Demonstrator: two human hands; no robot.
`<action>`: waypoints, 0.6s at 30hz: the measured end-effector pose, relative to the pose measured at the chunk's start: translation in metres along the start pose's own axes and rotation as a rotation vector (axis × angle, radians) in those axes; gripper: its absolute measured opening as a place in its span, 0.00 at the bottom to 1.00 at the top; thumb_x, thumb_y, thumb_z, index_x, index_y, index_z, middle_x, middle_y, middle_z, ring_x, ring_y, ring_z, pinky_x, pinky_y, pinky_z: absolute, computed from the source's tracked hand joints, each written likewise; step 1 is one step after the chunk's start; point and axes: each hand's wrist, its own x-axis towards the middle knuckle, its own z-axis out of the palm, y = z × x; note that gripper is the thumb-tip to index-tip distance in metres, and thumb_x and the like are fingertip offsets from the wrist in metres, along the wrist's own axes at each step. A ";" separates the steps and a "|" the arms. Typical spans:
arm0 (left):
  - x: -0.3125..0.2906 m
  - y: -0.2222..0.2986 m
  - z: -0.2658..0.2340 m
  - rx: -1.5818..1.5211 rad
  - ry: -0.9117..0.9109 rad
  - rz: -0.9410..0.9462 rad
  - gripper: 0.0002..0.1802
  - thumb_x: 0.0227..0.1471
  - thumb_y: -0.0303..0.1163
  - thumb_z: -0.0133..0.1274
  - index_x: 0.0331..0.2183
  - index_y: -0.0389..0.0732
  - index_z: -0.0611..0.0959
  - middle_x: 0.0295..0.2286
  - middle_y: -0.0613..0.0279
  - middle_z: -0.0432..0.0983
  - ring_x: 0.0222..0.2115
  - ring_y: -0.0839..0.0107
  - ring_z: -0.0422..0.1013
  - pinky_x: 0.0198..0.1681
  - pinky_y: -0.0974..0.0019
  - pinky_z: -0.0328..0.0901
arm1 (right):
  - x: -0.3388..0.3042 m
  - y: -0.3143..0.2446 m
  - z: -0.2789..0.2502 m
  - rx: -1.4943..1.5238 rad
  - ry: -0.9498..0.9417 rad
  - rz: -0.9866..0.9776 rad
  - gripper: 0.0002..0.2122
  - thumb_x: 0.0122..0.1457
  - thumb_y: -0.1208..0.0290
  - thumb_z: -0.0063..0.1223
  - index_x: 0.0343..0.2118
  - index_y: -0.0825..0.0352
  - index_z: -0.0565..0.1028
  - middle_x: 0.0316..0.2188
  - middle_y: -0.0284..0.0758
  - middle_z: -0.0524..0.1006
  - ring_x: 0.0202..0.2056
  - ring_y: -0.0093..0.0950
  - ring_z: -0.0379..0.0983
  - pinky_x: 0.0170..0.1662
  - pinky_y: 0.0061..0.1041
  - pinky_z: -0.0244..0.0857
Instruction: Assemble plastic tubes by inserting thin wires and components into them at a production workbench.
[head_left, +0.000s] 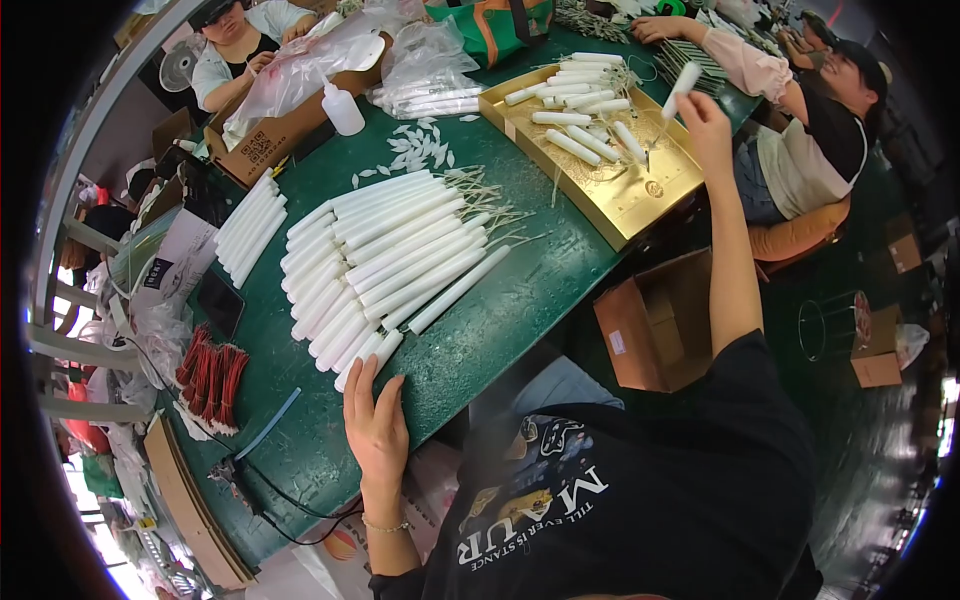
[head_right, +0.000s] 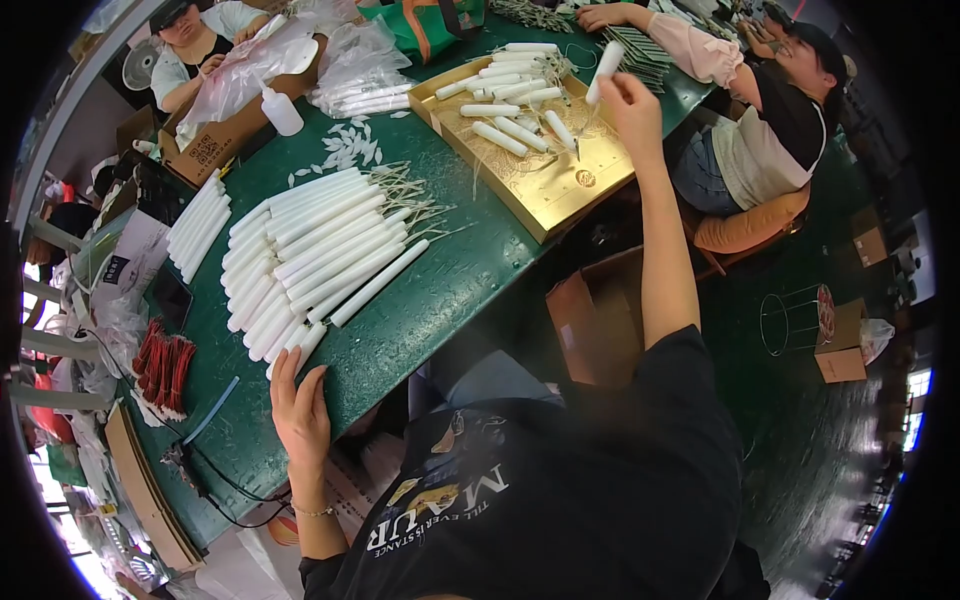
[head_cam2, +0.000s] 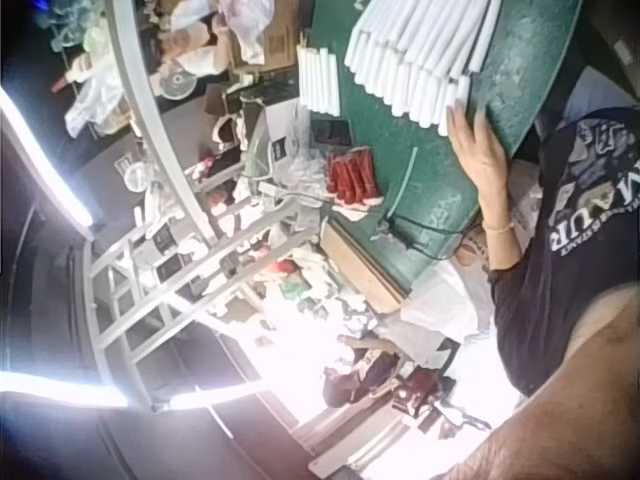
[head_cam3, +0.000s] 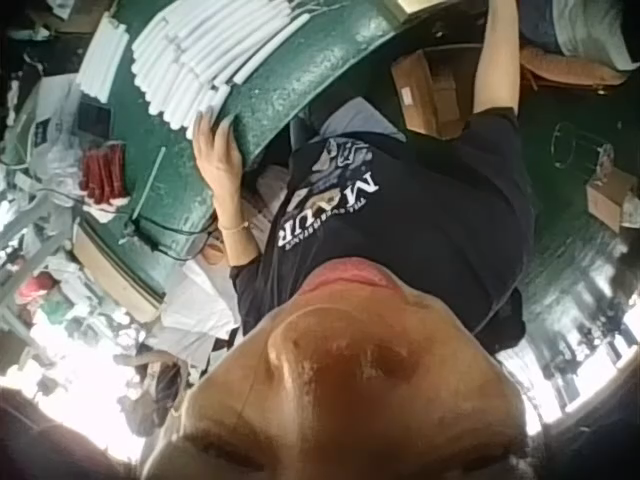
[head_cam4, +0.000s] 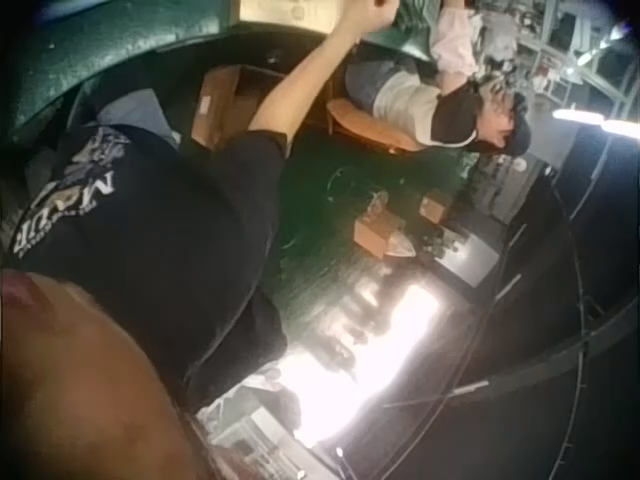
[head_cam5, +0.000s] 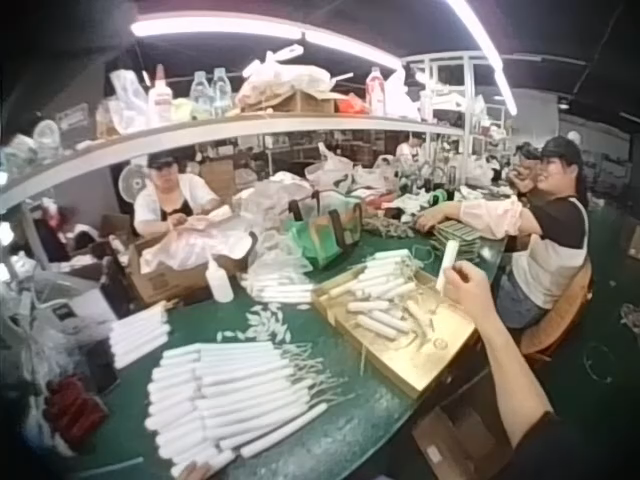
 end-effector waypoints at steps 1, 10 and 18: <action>0.000 0.000 0.000 -0.005 0.006 -0.004 0.11 0.37 0.19 0.50 0.29 0.40 0.76 0.41 0.55 0.66 0.45 0.54 0.61 0.44 0.59 0.60 | 0.000 -0.011 0.002 0.056 0.043 -0.007 0.10 0.53 0.70 0.47 0.33 0.72 0.71 0.20 0.25 0.67 0.20 0.11 0.58 0.23 0.10 0.52; -0.001 -0.001 -0.001 -0.002 0.030 -0.002 0.10 0.38 0.19 0.50 0.29 0.39 0.76 0.41 0.54 0.66 0.44 0.54 0.61 0.44 0.59 0.60 | 0.006 -0.025 0.002 0.232 0.236 -0.110 0.08 0.52 0.69 0.48 0.28 0.71 0.68 0.21 0.27 0.68 0.20 0.12 0.59 0.22 0.11 0.54; -0.001 -0.002 0.000 -0.027 0.024 -0.023 0.10 0.38 0.19 0.50 0.29 0.38 0.76 0.42 0.55 0.66 0.45 0.54 0.61 0.45 0.59 0.59 | 0.012 -0.053 -0.008 0.080 0.316 -0.255 0.08 0.53 0.70 0.45 0.32 0.71 0.69 0.24 0.30 0.72 0.20 0.15 0.64 0.22 0.12 0.58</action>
